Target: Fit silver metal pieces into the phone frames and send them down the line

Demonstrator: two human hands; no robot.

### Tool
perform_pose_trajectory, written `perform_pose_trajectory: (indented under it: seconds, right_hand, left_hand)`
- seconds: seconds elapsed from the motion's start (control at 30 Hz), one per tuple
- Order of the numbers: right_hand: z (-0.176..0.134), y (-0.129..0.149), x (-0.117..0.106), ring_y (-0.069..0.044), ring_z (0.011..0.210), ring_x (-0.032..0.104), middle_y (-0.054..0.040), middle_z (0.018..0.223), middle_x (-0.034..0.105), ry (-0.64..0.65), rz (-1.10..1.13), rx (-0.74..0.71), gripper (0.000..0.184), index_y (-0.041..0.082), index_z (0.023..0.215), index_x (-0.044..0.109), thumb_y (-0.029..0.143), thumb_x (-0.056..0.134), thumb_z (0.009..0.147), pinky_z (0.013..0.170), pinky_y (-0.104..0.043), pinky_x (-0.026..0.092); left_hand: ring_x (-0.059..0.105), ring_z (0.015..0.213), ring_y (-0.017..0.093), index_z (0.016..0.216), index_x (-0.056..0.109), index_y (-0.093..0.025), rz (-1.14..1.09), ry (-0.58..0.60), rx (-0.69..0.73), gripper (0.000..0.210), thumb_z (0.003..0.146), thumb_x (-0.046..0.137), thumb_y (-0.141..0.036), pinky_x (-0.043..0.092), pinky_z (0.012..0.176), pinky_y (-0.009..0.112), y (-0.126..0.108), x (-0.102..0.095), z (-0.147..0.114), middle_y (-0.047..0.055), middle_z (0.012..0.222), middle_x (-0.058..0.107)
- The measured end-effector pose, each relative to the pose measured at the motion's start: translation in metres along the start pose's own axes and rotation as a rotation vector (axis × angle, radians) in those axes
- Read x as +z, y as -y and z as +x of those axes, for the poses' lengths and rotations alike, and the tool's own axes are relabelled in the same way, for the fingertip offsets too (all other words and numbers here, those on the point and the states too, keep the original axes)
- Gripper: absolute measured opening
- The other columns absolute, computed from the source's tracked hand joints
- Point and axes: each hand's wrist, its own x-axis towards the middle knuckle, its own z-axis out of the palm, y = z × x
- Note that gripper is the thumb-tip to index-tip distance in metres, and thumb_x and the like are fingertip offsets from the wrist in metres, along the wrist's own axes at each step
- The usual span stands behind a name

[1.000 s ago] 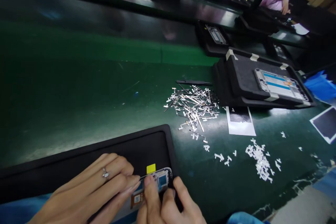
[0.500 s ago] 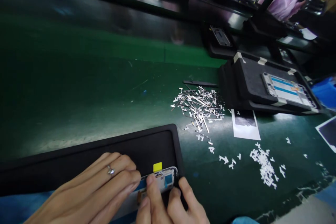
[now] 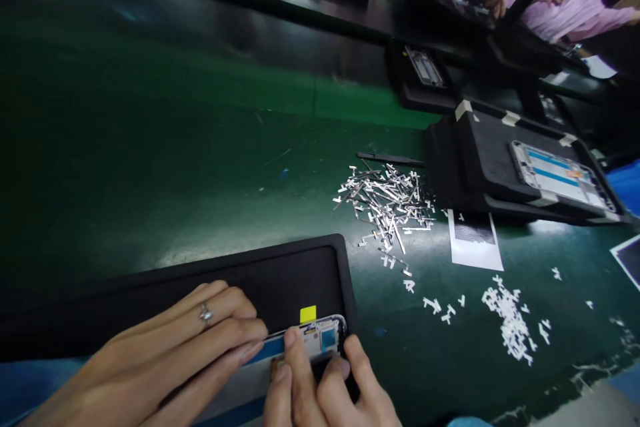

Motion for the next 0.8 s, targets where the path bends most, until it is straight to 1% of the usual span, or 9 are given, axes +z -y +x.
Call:
perform_pose_trajectory:
  seconds: [0.1,0.17,0.27,0.33,0.4,0.47,0.6,0.67,0.8]
  right_hand:
    - [-0.002,0.001,0.0,-0.012,0.068,0.054,-0.005,0.1,0.061,0.015,0.019,0.005,0.032,0.013,0.082,0.059,0.006,0.028,0.088,0.074,-0.032,0.043]
    - [-0.003,0.002,0.0,-0.012,0.07,0.055,-0.0053,0.1,0.061,0.022,0.024,0.005,0.033,0.013,0.083,0.059,0.006,0.027,0.089,0.073,-0.032,0.043]
    - [-0.003,0.002,0.0,-0.011,0.069,0.056,-0.0045,0.102,0.06,0.019,0.018,0.016,0.033,0.013,0.083,0.059,0.009,0.027,0.09,0.073,-0.03,0.045]
    - [-0.002,0.002,-0.001,-0.01,0.066,0.056,-0.0028,0.102,0.06,0.016,-0.003,0.034,0.03,0.015,0.083,0.059,0.013,0.03,0.091,0.072,-0.028,0.046]
    - [0.002,0.003,-0.001,-0.008,0.06,0.055,-0.0004,0.1,0.061,-0.003,-0.031,0.027,0.024,0.017,0.082,0.058,0.013,0.035,0.089,0.072,-0.027,0.046]
    - [0.007,0.004,-0.001,-0.007,0.057,0.054,0.0023,0.098,0.062,-0.037,-0.048,0.015,0.021,0.018,0.08,0.057,0.013,0.038,0.087,0.075,-0.026,0.046]
    - [0.02,0.007,0.0,-0.007,0.06,0.057,0.0068,0.087,0.065,-0.113,-0.06,0.052,0.022,0.02,0.075,0.056,0.011,0.039,0.086,0.083,-0.028,0.044]
    - [0.025,0.008,0.001,-0.007,0.06,0.057,0.0073,0.081,0.065,-0.136,-0.062,0.058,0.024,0.02,0.072,0.055,0.008,0.039,0.085,0.086,-0.029,0.042]
    - [0.028,0.005,0.002,-0.006,0.057,0.056,0.0056,0.076,0.066,-0.152,-0.036,0.019,0.026,0.018,0.069,0.055,0.007,0.037,0.085,0.09,-0.03,0.04]
  left_hand:
    - [0.056,0.08,0.01,0.078,0.056,-0.025,0.02,-0.044,0.038,0.034,0.088,0.023,-0.022,0.029,0.093,0.021,0.007,0.002,-0.003,-0.006,0.08,0.063]
    - [0.057,0.085,0.011,0.074,0.056,-0.026,0.079,-0.025,0.006,0.034,0.088,0.025,-0.022,0.026,0.094,0.024,0.008,0.002,-0.002,-0.007,0.084,0.065]
    - [0.062,0.073,0.016,0.065,0.055,-0.025,0.178,0.026,-0.012,0.037,0.083,0.024,-0.018,0.04,0.077,0.031,0.006,-0.004,0.009,-0.006,0.073,0.066]
    - [0.063,0.06,0.019,0.063,0.055,-0.023,0.234,0.106,0.032,0.037,0.079,0.022,-0.015,0.045,0.061,0.033,0.005,-0.011,0.017,-0.002,0.067,0.066]
    - [0.062,0.055,0.02,0.066,0.056,-0.022,0.254,0.218,0.081,0.035,0.075,0.023,-0.012,0.046,0.053,0.032,0.005,-0.017,0.023,-0.001,0.068,0.067]
    - [0.062,0.055,0.02,0.07,0.056,-0.022,0.231,0.31,0.095,0.032,0.073,0.026,-0.011,0.047,0.052,0.03,0.006,-0.021,0.026,-0.001,0.071,0.067]
    - [0.061,0.054,0.019,0.066,0.054,-0.022,0.163,0.36,0.041,0.028,0.072,0.028,-0.011,0.047,0.054,0.029,0.009,-0.021,0.026,-0.001,0.064,0.064]
    - [0.061,0.054,0.018,0.066,0.053,-0.022,0.142,0.367,0.037,0.029,0.072,0.028,-0.01,0.047,0.054,0.028,0.009,-0.019,0.027,-0.001,0.062,0.063]
    - [0.061,0.054,0.019,0.064,0.053,-0.021,0.142,0.306,0.053,0.034,0.068,0.024,-0.006,0.048,0.054,0.031,0.007,-0.02,0.031,0.0,0.062,0.063]
